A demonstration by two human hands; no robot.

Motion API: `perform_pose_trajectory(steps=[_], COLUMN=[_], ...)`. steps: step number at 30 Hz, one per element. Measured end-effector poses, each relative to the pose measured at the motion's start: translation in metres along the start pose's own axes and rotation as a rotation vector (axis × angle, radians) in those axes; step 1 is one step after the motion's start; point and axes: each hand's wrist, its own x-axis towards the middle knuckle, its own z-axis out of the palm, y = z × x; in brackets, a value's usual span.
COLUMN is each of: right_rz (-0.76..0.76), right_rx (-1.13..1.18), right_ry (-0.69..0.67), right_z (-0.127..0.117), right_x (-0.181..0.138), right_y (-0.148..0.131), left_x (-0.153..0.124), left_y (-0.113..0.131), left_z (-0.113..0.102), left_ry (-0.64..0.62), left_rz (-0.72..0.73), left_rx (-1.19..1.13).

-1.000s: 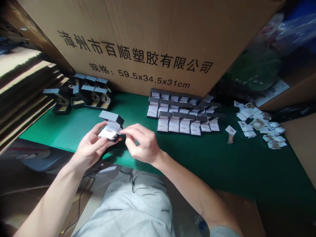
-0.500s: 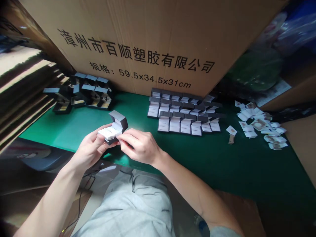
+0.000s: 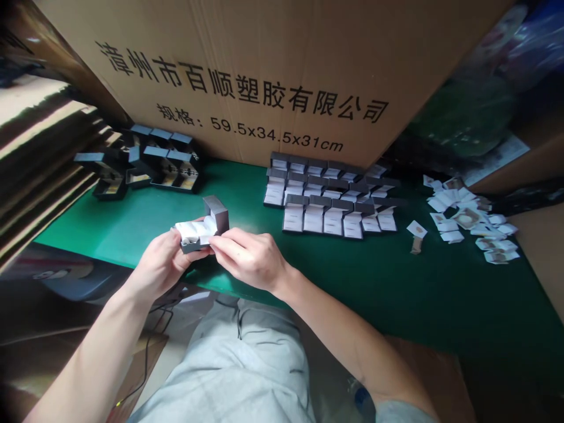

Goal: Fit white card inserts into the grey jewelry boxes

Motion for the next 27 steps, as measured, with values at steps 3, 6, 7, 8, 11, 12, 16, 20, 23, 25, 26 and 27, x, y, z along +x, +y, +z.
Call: perform_pose_trajectory(steps=[3, 6, 7, 8, 11, 12, 16, 20, 23, 25, 26, 27], right_rz=[0.001, -0.004, -0.006, -0.004, 0.013, 0.015, -0.032, 0.039, 0.075, 0.069, 0.068, 0.074], right_rx=[-0.028, -0.069, -0.078, -0.082, -0.081, -0.077, -0.042, 0.030, 0.122, 0.203, 0.242, 0.275], right_ry=[-0.041, -0.060, -0.047, -0.035, -0.014, -0.011, 0.089, 0.107, -0.042, -0.136, -0.172, -0.200], right_z=[0.002, 0.001, 0.000, 0.000, 0.001, 0.001, -0.004, -0.023, -0.033, -0.033, -0.031, -0.030], right_x=[-0.002, -0.001, -0.001, -0.001, -0.001, -0.001, 0.002, 0.013, 0.020, 0.020, 0.020, 0.019], right_y=[0.000, 0.000, -0.001, -0.001, -0.002, -0.002, -0.002, 0.002, 0.006, 0.006, 0.006, 0.005], left_x=[0.001, 0.002, 0.003, 0.003, 0.002, 0.002, 0.001, 0.001, 0.003, 0.004, 0.004, 0.004], left_y=[0.000, 0.000, 0.000, 0.000, 0.000, 0.000, 0.003, 0.005, 0.003, -0.001, -0.002, -0.003], left_z=[0.000, 0.002, 0.003, 0.003, 0.006, 0.007, 0.010, 0.011, 0.007, 0.004, 0.003, 0.002], left_ry=[0.022, 0.065, 0.075, 0.077, 0.068, 0.065, 0.041, 0.015, -0.037, -0.090, -0.110, -0.122], left_rz=[-0.023, -0.029, -0.021, -0.011, 0.013, 0.017, 0.003, -0.025, -0.030, -0.026, -0.022, -0.019], left_rx=[0.023, 0.050, 0.060, 0.072, 0.100, 0.100, 0.095, 0.154, 0.196, 0.244, 0.284, 0.331])
